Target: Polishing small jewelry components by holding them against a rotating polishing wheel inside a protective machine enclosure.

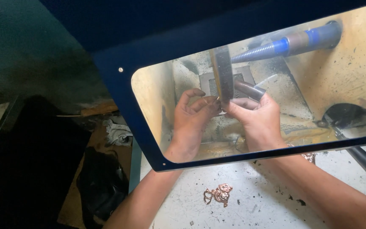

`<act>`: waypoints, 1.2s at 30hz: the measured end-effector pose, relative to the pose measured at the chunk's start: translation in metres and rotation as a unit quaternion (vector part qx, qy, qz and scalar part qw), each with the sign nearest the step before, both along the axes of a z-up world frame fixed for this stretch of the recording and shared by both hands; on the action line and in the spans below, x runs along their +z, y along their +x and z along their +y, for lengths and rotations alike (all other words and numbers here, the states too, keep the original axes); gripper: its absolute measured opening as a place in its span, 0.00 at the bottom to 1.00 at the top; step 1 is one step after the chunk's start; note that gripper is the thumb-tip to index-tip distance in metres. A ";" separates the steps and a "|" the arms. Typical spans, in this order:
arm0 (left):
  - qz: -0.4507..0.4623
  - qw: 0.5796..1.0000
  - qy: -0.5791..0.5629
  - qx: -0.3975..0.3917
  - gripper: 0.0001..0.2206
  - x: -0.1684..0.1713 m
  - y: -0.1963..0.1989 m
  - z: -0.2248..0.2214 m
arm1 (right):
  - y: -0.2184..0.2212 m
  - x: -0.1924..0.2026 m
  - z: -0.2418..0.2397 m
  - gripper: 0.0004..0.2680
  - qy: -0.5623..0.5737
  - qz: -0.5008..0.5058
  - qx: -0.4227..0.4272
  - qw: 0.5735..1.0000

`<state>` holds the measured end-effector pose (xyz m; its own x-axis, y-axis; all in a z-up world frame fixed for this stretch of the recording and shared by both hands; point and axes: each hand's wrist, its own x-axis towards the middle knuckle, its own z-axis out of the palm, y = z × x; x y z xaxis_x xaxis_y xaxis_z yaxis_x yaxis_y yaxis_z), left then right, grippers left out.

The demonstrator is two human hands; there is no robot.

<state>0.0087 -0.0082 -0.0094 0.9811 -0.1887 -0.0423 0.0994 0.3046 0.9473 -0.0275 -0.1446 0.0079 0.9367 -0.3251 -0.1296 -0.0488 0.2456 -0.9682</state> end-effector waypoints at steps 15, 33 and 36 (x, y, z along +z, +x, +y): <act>-0.131 0.989 -0.042 -0.061 0.14 -0.013 0.004 0.007 | -0.013 -0.013 -0.003 0.24 -0.013 -0.126 -0.007 0.992; -0.251 0.960 -0.064 -0.105 0.09 -0.008 0.002 0.013 | -0.018 -0.013 0.001 0.24 -0.014 -0.149 -0.007 0.989; -0.249 0.959 -0.078 -0.115 0.10 -0.008 0.003 0.015 | -0.017 -0.013 0.001 0.22 -0.013 -0.157 -0.010 0.987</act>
<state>0.0116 0.0065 -0.0176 0.8044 -0.3679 0.4664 -0.2713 0.4709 0.8394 -0.0449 -0.1432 -0.0055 0.9229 -0.3427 0.1752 0.2597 0.2185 -0.9406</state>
